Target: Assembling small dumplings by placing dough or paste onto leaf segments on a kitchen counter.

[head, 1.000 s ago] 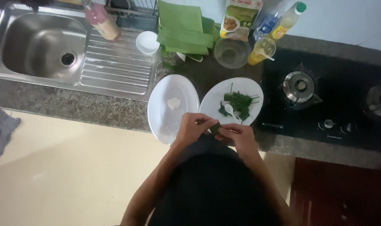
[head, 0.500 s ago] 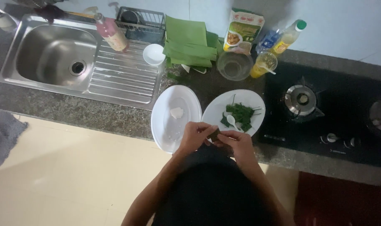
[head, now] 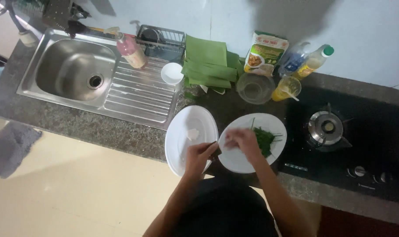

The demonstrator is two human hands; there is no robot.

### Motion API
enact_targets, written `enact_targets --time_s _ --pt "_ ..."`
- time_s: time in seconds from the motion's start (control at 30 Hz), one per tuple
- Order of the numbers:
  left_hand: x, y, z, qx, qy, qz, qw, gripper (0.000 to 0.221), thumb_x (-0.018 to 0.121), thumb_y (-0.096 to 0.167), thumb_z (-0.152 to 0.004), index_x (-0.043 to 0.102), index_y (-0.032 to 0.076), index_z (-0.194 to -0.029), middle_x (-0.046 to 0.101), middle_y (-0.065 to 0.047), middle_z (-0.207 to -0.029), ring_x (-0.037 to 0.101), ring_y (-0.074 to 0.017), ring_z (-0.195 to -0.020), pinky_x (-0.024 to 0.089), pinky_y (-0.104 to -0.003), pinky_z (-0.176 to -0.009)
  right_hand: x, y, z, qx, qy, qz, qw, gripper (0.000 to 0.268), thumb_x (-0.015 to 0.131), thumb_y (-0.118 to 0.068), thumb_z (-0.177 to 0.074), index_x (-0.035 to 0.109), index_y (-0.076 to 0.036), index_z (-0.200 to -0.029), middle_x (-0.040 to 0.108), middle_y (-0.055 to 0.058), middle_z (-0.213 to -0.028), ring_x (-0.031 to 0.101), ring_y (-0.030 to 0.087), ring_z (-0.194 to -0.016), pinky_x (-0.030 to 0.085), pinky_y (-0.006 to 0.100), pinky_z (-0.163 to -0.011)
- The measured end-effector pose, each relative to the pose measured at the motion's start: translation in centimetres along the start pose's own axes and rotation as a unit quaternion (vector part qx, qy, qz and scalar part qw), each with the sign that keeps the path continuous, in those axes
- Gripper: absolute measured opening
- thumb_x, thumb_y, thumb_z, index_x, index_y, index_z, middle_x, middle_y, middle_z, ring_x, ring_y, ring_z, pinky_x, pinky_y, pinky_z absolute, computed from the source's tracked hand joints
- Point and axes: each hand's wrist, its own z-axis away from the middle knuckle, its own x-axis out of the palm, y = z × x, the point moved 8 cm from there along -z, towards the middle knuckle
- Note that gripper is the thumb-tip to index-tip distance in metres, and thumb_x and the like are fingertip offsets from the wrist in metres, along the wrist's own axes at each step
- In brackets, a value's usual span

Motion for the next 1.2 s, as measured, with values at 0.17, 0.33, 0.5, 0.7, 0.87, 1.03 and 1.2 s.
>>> enact_targets --time_s 0.17,0.33,0.5,0.7,0.87,1.03,1.2 --pt "-0.1 -0.1 2.1 -0.034 0.033 0.01 0.999 0.029 0.075 0.02 -0.078 0.071 -0.001 -0.099 0.069 -0.022 -0.082 0.068 -0.0275 -0.074 0.057 -0.039 -0.063 -4.1 7.4 -16.7 -0.06 0.092 0.403 0.909 0.023 0.065 -0.022 -0.087 0.067 -0.008 -0.105 0.066 0.011 -0.093 0.066 0.024 -0.083 0.054 0.037 -0.073" --pt "0.1 -2.2 2.6 -0.098 0.023 0.054 0.993 0.031 0.072 0.004 -0.071 0.071 -0.006 -0.1 0.066 -0.016 -0.061 0.054 -0.0173 -0.043 0.044 -0.026 -0.042 -2.6 8.9 -20.6 -0.089 0.066 0.552 0.827 0.044 0.064 -0.021 -0.085 0.054 -0.002 -0.123 0.052 0.021 -0.123 0.052 0.035 -0.112 0.044 0.046 -0.093" --pt "-0.1 1.9 5.4 -0.197 0.062 0.047 0.977 0.051 0.067 0.001 -0.072 0.06 0.004 -0.123 0.063 -0.019 -0.065 0.059 -0.0228 -0.055 0.052 -0.031 -0.052 -2.8 11.4 -21.0 -0.027 0.082 0.547 0.832 0.015 0.056 -0.011 -0.09 0.058 0.002 -0.083 0.046 0.021 -0.12 0.06 0.034 -0.084 0.052 0.047 -0.068" --pt "-1.5 -0.4 3.4 -0.105 0.044 0.029 0.993 0.016 0.068 0.001 -0.078 0.054 0.002 -0.072 0.069 -0.021 -0.073 0.064 -0.0242 -0.059 0.052 -0.027 -0.043 -1.8 10.9 -21.2 -0.117 0.069 0.658 0.741 0.009 0.06 -0.008 -0.087 0.055 -0.007 -0.08 0.054 0.011 -0.087 0.053 0.025 -0.084 0.049 0.035 -0.063" --pt "-1.4 -3.1 2.6 -0.097 0.023 0.03 0.995 0.009 0.072 0.002 -0.077 0.074 -0.004 -0.082 0.071 -0.014 -0.072 0.07 -0.0228 -0.064 0.056 -0.028 -0.053 -0.8 11.9 -21.4 -0.163 0.113 0.661 0.723 0.013 0.05 -0.007 -0.09 0.055 -0.003 -0.102 0.058 0.016 -0.094 0.055 0.031 -0.087 0.052 0.04 -0.061" --pt "-1.3 -7.3 1.1 -0.114 0.027 0.05 0.992 0.012 0.071 0.002 -0.078 0.073 -0.009 -0.083 0.07 -0.015 -0.068 0.07 -0.0231 -0.062 0.057 -0.028 -0.044 0.0 10.8 -21.0 -0.143 0.117 0.714 0.675 0.021 0.055 -0.009 -0.088 0.055 -0.002 -0.107 0.062 0.015 -0.092 0.06 0.03 -0.085 0.053 0.036 -0.067" --pt "0.1 -2.0 3.4 -0.183 0.027 0.043 0.982 0.035 0.054 0.021 -0.092 0.074 -0.007 -0.085 0.073 -0.016 -0.078 0.068 -0.0224 -0.065 0.056 -0.025 -0.054 -0.7 11.5 -21.3 -0.16 0.102 0.677 0.711 0.008 0.06 -0.008 -0.08 0.057 -0.003 -0.086 0.061 0.013 -0.079 0.059 0.03 -0.074 0.05 0.039 -0.062"
